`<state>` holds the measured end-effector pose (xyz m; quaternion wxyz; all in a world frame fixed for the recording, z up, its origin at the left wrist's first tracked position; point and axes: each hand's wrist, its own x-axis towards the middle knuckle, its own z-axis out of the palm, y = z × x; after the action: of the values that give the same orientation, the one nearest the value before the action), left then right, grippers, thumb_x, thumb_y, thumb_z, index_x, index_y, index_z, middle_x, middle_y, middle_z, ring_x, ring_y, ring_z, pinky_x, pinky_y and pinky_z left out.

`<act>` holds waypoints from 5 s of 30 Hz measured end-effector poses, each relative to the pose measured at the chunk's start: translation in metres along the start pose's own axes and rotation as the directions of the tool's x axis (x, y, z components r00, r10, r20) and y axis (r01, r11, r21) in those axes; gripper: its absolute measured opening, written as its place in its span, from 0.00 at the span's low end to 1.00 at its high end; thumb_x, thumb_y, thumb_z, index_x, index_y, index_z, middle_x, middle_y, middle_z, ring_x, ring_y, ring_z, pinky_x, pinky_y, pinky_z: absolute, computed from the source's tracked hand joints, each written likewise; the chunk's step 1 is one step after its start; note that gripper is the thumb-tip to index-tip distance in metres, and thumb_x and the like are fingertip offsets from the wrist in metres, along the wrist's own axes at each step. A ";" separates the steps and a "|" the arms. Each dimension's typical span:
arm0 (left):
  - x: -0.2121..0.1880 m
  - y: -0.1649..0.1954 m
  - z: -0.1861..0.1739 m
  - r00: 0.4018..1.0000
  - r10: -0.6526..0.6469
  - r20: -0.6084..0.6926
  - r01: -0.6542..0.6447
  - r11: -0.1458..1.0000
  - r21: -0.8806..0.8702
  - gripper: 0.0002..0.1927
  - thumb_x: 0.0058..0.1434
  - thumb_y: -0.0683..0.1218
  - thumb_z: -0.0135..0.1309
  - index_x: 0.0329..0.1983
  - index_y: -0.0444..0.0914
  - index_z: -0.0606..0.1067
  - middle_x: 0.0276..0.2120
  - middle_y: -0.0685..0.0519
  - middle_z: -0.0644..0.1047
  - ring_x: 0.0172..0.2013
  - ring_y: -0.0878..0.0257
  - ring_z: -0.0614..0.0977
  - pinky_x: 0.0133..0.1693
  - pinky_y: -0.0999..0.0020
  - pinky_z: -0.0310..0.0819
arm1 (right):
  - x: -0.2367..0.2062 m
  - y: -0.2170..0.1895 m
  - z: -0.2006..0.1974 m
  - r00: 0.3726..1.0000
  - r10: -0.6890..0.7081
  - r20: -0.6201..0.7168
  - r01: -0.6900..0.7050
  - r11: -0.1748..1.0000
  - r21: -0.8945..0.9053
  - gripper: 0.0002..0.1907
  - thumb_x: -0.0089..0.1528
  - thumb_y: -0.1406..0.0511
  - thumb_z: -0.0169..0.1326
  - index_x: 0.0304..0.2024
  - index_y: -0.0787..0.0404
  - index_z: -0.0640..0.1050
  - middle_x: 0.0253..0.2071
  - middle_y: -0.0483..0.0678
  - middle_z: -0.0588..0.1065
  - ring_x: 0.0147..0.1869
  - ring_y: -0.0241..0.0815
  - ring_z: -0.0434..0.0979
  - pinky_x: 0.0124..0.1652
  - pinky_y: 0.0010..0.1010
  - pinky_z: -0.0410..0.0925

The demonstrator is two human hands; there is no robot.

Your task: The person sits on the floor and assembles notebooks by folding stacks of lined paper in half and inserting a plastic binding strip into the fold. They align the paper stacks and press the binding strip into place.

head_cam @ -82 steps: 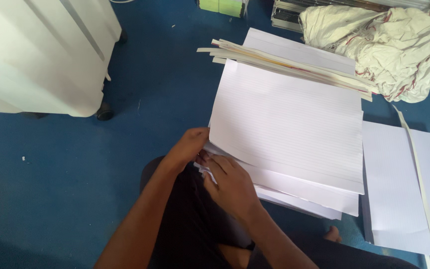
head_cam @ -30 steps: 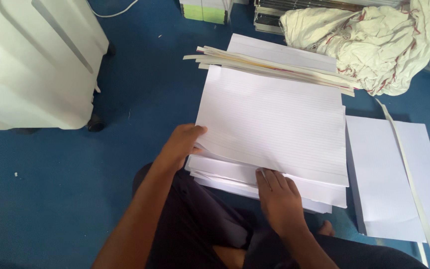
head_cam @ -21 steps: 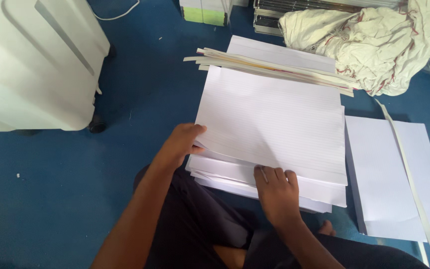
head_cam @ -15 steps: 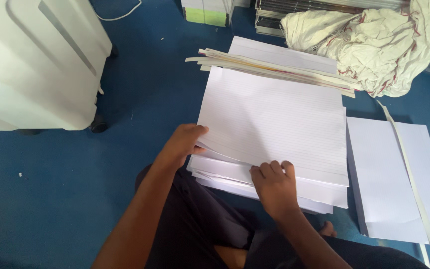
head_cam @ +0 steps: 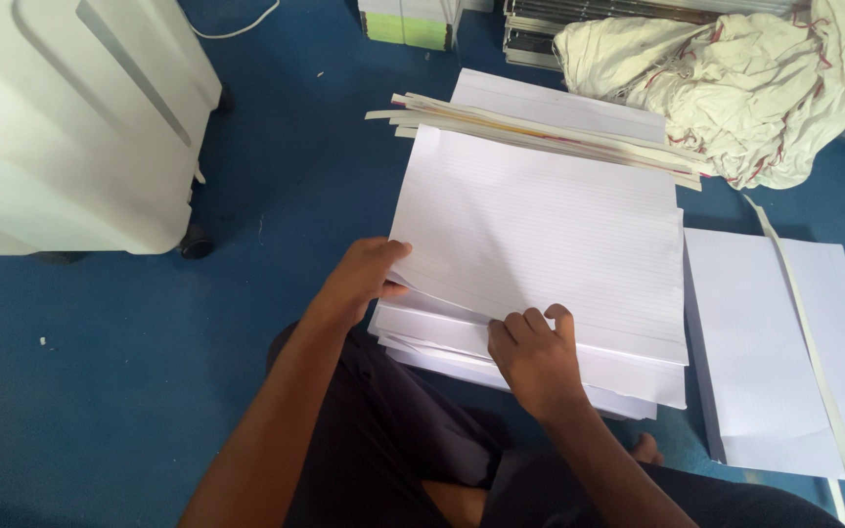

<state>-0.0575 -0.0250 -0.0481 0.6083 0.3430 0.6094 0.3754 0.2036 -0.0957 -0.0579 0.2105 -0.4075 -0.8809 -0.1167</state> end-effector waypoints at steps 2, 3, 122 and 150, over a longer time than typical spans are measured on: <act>0.001 0.000 0.000 1.000 -0.002 -0.002 0.002 1.000 -0.009 0.29 0.64 0.51 0.48 0.59 0.23 0.70 0.54 0.33 0.77 0.54 0.47 0.81 0.53 0.57 0.80 | 0.000 0.000 0.001 1.000 0.001 -0.014 -0.001 1.000 0.005 0.06 0.58 0.65 0.61 0.36 0.59 0.82 0.30 0.43 0.74 0.38 0.41 0.73 0.53 0.46 0.62; 0.002 0.000 0.001 1.000 -0.004 -0.002 0.004 1.000 -0.017 0.29 0.64 0.51 0.48 0.60 0.23 0.70 0.54 0.32 0.77 0.54 0.47 0.81 0.53 0.57 0.80 | 0.000 0.000 0.001 1.000 0.002 -0.020 -0.002 1.000 0.008 0.06 0.57 0.65 0.61 0.36 0.59 0.82 0.30 0.43 0.74 0.38 0.41 0.73 0.53 0.46 0.62; -0.010 -0.006 -0.001 0.931 0.328 -0.163 -0.165 0.773 0.613 0.13 0.62 0.44 0.53 0.45 0.33 0.79 0.31 0.46 0.81 0.31 0.56 0.82 0.37 0.59 0.75 | -0.074 0.128 -0.061 0.091 0.885 0.456 -0.914 0.256 -0.315 0.37 0.59 0.37 0.57 0.30 0.66 0.84 0.23 0.56 0.80 0.27 0.49 0.79 0.32 0.38 0.67; 0.011 -0.021 0.004 0.894 0.413 -0.172 -0.175 0.676 0.715 0.18 0.59 0.48 0.57 0.42 0.27 0.77 0.37 0.35 0.75 0.35 0.47 0.78 0.39 0.53 0.74 | -0.051 0.137 -0.046 0.271 0.871 0.410 -0.959 0.280 0.041 0.21 0.69 0.56 0.52 0.40 0.68 0.82 0.27 0.60 0.78 0.28 0.49 0.76 0.36 0.42 0.70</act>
<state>-0.0526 -0.0253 -0.0718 0.2622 0.5715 0.7297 0.2689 0.3514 -0.0594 -0.0364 0.1536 -0.8218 -0.5029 0.2196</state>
